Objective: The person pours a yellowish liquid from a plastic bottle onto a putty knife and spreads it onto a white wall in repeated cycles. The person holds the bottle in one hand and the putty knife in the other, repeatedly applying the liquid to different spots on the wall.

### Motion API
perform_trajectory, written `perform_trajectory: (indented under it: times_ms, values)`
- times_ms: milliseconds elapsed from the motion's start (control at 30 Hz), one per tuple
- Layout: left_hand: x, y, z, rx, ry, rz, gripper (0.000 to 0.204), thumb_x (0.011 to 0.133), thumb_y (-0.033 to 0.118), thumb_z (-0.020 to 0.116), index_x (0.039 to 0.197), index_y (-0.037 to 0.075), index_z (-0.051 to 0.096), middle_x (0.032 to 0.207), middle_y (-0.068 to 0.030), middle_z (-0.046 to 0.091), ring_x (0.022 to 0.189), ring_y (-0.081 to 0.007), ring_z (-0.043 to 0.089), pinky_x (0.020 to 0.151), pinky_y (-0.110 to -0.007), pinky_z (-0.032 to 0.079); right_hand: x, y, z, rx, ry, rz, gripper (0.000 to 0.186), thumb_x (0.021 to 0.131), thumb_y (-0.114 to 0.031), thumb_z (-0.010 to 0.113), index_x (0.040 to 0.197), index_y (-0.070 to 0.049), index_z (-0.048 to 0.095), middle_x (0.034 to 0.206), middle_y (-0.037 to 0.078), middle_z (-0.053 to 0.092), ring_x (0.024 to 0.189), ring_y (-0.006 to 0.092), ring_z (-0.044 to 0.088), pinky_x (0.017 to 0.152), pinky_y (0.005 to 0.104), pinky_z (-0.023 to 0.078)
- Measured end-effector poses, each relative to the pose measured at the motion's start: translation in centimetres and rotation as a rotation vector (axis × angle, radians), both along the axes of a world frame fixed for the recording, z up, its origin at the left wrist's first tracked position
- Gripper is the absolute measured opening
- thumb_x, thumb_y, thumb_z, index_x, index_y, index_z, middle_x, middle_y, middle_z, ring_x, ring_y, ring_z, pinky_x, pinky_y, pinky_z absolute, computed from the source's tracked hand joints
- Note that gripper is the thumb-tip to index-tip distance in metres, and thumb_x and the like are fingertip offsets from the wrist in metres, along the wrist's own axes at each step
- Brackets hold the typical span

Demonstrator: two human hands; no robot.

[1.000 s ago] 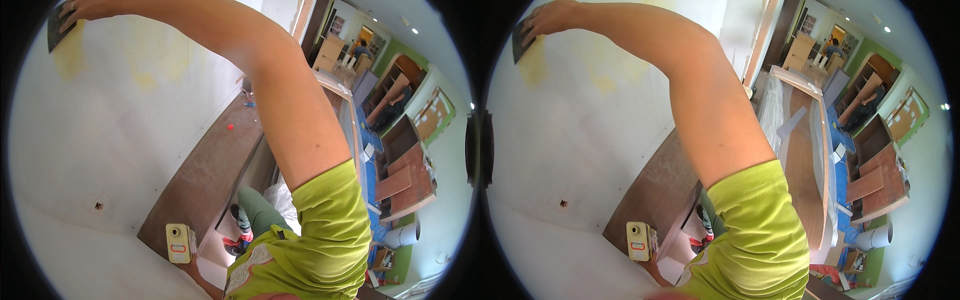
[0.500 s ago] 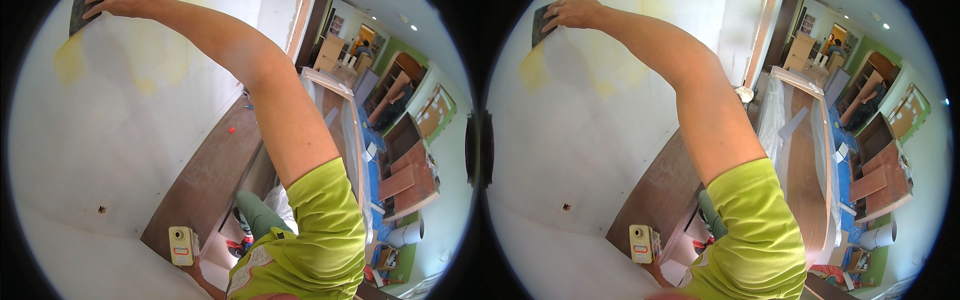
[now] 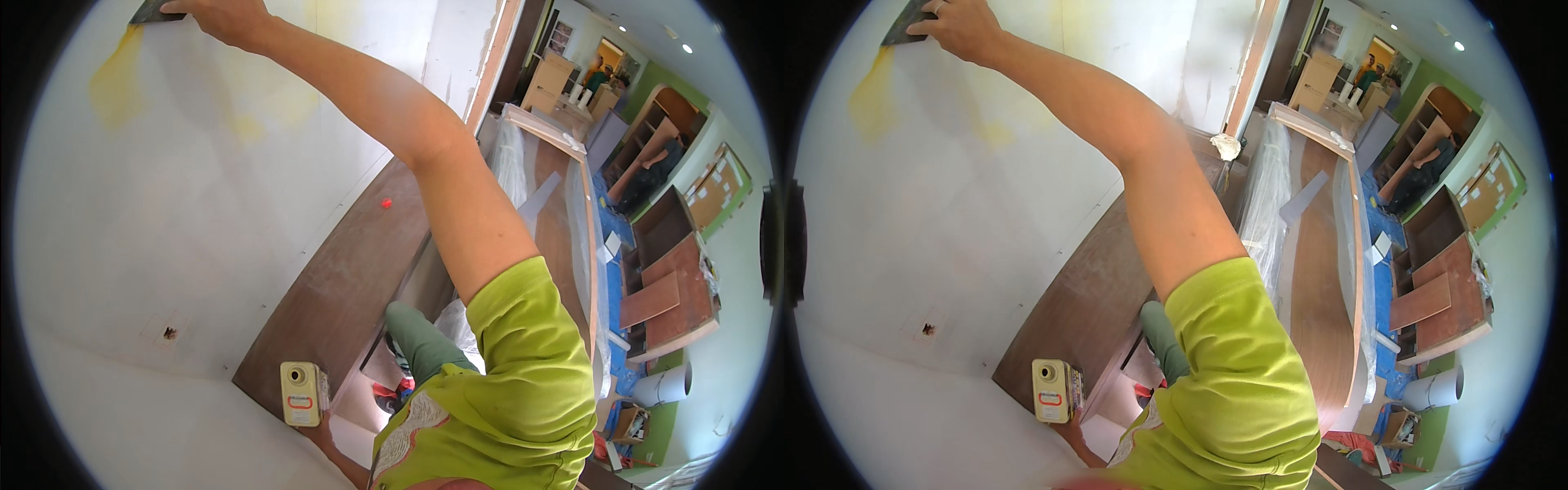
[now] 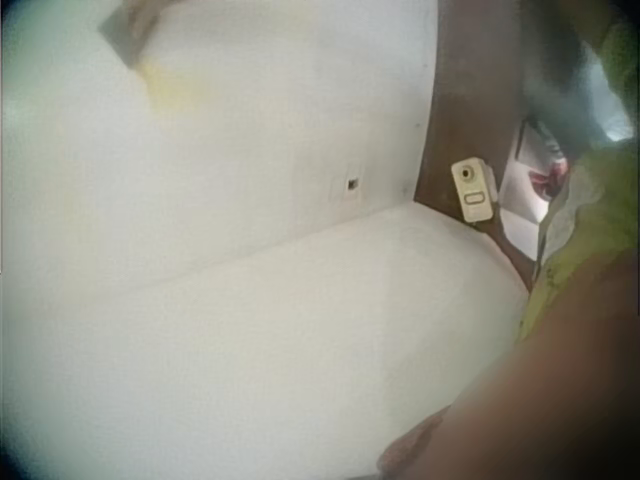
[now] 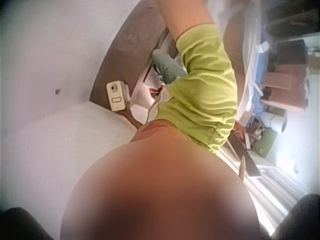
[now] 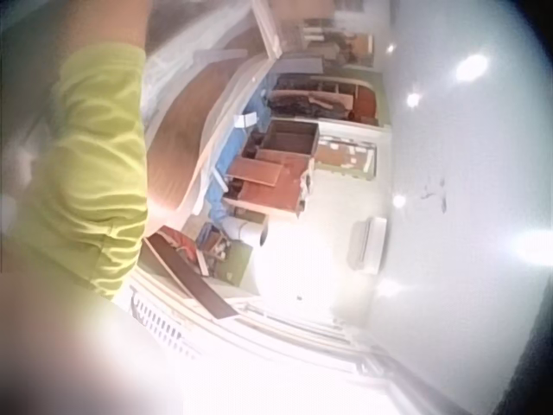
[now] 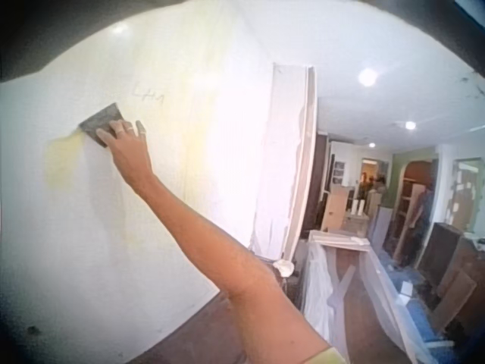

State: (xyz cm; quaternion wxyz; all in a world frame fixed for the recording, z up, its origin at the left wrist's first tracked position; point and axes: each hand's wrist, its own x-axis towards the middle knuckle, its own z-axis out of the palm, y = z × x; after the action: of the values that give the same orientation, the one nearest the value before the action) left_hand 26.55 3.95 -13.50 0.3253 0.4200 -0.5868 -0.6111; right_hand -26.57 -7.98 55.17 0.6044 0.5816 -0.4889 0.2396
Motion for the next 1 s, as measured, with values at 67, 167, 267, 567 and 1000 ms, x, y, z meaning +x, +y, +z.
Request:
perform_trajectory:
  times_ms: [67, 167, 267, 567, 1000]
  values:
    - [-0.1, 0.1, 0.0, 0.023, -0.021, 0.015, 0.113, 0.057, -0.004, 0.086, 0.155, -0.003, 0.030, 0.149, -0.0193, 0.046, 0.133, -0.0328, 0.049, 0.117, -0.046, 0.036, -0.3, -0.1, -1.1, -0.030, -0.025, 0.007, 0.038, 0.095, -0.008, 0.055, 0.129, -0.017, 0.069, 0.133, 0.013, 0.062, 0.129, 0.0321, 0.055, 0.114, 0.0582, 0.035]
    - [-0.2, 0.2, 0.2, 0.055, -0.020, 0.008, 0.112, 0.057, -0.004, 0.088, 0.154, -0.004, 0.031, 0.149, -0.0195, 0.047, 0.133, -0.0325, 0.049, 0.116, -0.046, 0.038, -0.9, 0.0, -2.9, -0.025, -0.056, 0.017, 0.039, 0.096, -0.008, 0.054, 0.132, -0.016, 0.066, 0.133, 0.015, 0.062, 0.128, 0.0338, 0.056, 0.112, 0.0591, 0.038]
    - [-0.1, 0.3, 0.6, -0.008, -0.142, 0.039, 0.110, 0.057, -0.005, 0.088, 0.153, -0.004, 0.033, 0.149, -0.0200, 0.047, 0.133, -0.0324, 0.050, 0.115, -0.046, 0.039, -1.3, 0.1, -5.1, -0.006, -0.063, -0.054, 0.040, 0.096, -0.008, 0.057, 0.134, -0.018, 0.064, 0.132, 0.015, 0.062, 0.124, 0.0354, 0.059, 0.107, 0.0582, 0.044]
    - [-0.5, 0.1, 1.3, 0.043, 0.024, -0.032, 0.106, 0.057, -0.008, 0.085, 0.151, -0.004, 0.036, 0.145, -0.0205, 0.051, 0.130, -0.0335, 0.053, 0.116, -0.046, 0.039, -1.0, 1.8, -13.3, -0.103, -0.149, -0.041, 0.046, 0.082, 0.002, 0.066, 0.120, -0.022, 0.074, 0.120, 0.010, 0.069, 0.107, 0.0334, 0.064, 0.097, 0.0492, 0.046]
    - [0.6, -0.7, -1.2, -0.073, -0.109, -0.099, 0.094, 0.057, 0.002, 0.091, 0.138, -0.002, 0.042, 0.132, -0.0151, 0.058, 0.119, -0.0303, 0.061, 0.108, -0.043, 0.046, 0.9, 3.9, -29.4, -0.068, -0.506, 0.003, 0.046, 0.083, 0.004, 0.065, 0.122, -0.017, 0.075, 0.122, 0.013, 0.071, 0.110, 0.0336, 0.067, 0.096, 0.0481, 0.050]
